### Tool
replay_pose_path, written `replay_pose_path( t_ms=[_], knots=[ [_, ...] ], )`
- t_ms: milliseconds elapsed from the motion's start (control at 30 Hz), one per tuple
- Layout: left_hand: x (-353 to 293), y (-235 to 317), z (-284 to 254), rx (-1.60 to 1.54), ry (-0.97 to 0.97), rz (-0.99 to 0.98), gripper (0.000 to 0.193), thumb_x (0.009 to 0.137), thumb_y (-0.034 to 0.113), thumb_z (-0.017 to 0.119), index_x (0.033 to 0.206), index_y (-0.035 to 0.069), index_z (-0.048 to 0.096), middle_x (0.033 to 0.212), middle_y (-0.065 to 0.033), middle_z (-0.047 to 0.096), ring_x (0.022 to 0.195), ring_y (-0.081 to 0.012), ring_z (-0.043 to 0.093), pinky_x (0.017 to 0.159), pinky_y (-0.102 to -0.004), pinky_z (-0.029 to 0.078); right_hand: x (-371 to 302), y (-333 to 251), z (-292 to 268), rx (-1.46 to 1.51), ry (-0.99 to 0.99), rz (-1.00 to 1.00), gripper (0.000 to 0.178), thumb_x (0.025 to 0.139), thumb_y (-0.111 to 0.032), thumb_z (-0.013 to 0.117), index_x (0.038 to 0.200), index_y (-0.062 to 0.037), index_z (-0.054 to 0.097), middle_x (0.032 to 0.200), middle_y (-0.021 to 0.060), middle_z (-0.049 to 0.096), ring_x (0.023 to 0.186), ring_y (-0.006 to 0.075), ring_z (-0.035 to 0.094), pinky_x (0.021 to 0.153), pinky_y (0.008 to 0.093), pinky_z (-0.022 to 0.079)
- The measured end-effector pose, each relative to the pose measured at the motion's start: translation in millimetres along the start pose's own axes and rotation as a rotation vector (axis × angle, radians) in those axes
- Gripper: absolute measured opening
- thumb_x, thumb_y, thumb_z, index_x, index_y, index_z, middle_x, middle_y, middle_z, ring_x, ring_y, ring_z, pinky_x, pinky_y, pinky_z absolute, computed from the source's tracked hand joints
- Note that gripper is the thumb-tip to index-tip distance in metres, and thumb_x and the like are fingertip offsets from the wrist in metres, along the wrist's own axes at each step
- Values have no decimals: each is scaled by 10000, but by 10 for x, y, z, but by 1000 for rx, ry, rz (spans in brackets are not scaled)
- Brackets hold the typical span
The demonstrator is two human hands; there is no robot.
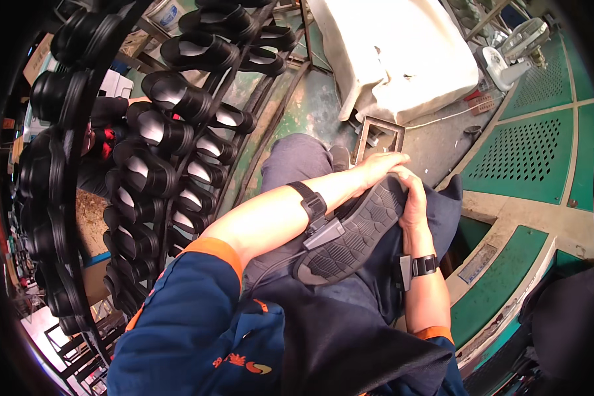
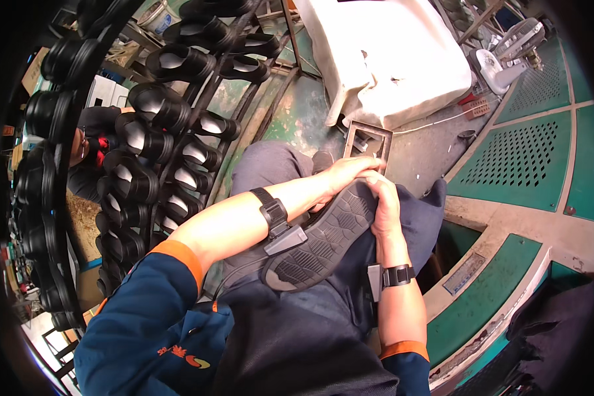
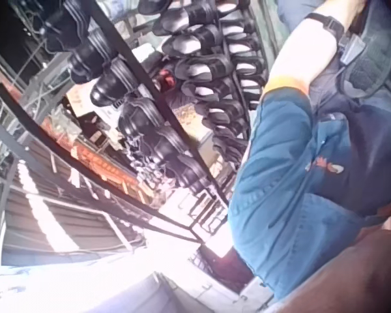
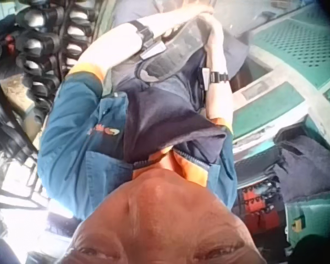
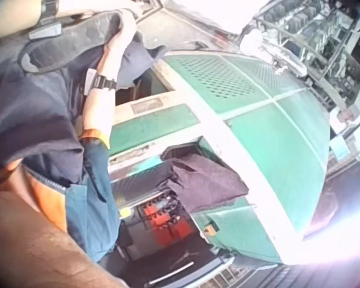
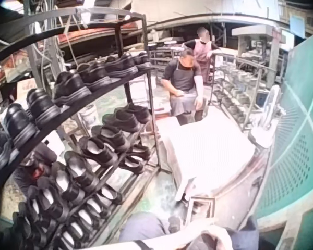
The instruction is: Inspecting and preparing shoe components, including the sole and upper, in a factory setting.
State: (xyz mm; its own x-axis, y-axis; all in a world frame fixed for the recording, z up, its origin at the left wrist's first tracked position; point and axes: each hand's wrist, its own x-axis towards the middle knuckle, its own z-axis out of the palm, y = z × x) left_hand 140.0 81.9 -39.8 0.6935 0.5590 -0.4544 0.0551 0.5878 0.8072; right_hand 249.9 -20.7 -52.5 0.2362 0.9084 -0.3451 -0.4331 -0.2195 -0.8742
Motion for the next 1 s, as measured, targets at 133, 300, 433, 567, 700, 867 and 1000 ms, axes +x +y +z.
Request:
replay_pose_path(
  t_ms=[133,300,433,567,700,867,1000],
  knots=[
    [3,-22,-4,-176,-110,-205,288,954,257,533,1006,38,712,1011,-47,707,938,-139,647,861,-268,479,-26,54,-32,119,-4,-55,374,914,-315,524,1056,-2,673,1013,70,689,912,173,638,850,291,481],
    [-66,-232,-48,-184,-182,-6,259,940,192,514,974,14,699,997,-50,702,924,-122,644,852,-259,473,-128,-48,181,-45,-17,-191,408,939,-330,492,1000,29,676,1020,59,665,936,161,612,864,285,461],
    [-111,-322,-55,-132,-244,124,249,962,146,439,992,20,653,1028,-29,662,952,-103,610,841,-244,454,-210,-99,268,-124,-17,-249,424,939,-328,496,961,52,682,1017,71,663,941,165,615,867,280,456],
    [-334,-113,25,-179,-180,77,247,1002,169,420,942,49,627,943,-4,634,887,-91,578,802,-242,457,-299,-179,409,-110,4,-261,427,935,-331,504,972,54,684,1037,79,671,948,167,624,872,283,461],
    [-395,-154,-40,-202,-211,130,244,1016,186,423,953,73,630,954,17,623,892,-67,565,794,-230,448,-309,-180,446,-182,-31,-264,428,935,-329,502,993,54,684,1053,80,672,968,163,624,886,280,458],
    [-391,-171,-45,-272,-291,106,237,1000,170,444,1001,40,643,1024,-19,648,955,-98,590,845,-249,462,-377,-166,512,-160,54,-248,428,933,-319,503,1034,57,682,1093,85,673,1014,174,617,923,293,444],
    [-475,-56,-24,-189,-269,193,276,954,151,462,995,-6,685,1022,-80,694,975,-150,631,883,-280,472,-464,-295,577,-139,2,-229,438,927,-326,515,1064,55,681,1134,89,665,1035,178,613,936,295,438]
  ],
)
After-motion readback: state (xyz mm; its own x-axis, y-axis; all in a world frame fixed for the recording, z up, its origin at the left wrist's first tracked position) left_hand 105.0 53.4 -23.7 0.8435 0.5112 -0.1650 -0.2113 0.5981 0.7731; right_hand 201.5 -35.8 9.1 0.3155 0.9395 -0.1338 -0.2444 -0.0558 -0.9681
